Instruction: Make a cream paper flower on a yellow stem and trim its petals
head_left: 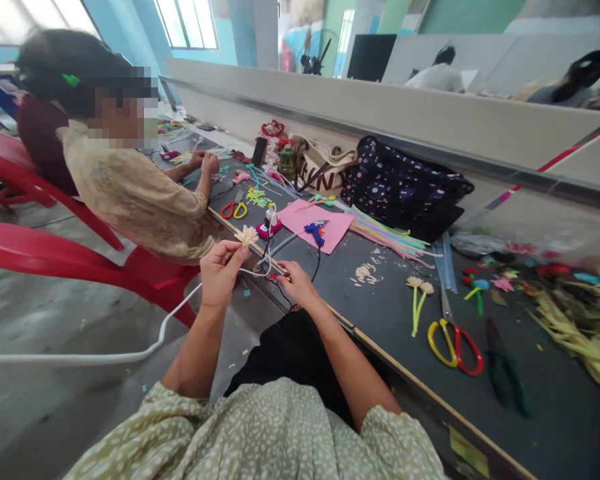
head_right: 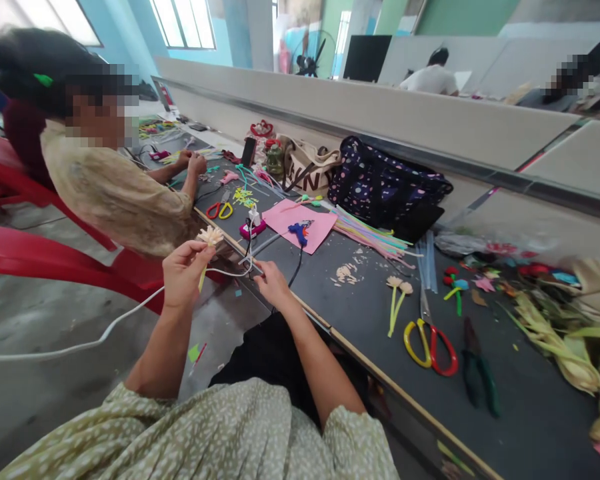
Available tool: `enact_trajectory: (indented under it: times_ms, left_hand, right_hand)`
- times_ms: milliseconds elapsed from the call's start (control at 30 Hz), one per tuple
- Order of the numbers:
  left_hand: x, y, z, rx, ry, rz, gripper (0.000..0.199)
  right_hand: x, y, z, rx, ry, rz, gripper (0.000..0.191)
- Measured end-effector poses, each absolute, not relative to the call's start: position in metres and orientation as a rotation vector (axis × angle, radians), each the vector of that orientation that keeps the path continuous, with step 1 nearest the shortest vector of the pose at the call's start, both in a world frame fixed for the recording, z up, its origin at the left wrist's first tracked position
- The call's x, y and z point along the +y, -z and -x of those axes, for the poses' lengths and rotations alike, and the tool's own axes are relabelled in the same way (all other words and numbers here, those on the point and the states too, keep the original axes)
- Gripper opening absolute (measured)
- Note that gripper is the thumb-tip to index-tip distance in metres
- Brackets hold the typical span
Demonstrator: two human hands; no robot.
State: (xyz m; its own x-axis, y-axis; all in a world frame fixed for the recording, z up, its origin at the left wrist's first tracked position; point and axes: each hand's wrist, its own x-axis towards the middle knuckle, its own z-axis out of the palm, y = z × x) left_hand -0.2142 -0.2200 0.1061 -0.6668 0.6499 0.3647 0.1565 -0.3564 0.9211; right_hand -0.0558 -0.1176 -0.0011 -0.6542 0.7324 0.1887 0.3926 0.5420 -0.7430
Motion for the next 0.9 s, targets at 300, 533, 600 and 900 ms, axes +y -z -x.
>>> enact_trajectory:
  times_ms: [300, 533, 600, 900]
  left_hand:
    - [-0.213, -0.085, 0.224, 1.499, -2.038, -1.033, 0.024]
    - [-0.214, -0.083, 0.249, 1.575, -2.025, -1.015, 0.024]
    - [-0.213, -0.082, 0.26, 1.629, -2.076, -0.997, 0.023]
    - [-0.171, -0.087, 0.24, 1.475, -2.19, -0.882, 0.024]
  right_hand:
    - [-0.075, -0.007, 0.135, -2.618, -0.649, 0.909, 0.028]
    - [-0.068, -0.002, 0.136, -2.723, -0.56, 0.874, 0.016]
    - [-0.067, 0.001, 0.124, -2.72, -0.565, 0.85, 0.019]
    - [-0.08, 0.003, 0.066, -2.649, -0.677, 0.707, 0.046]
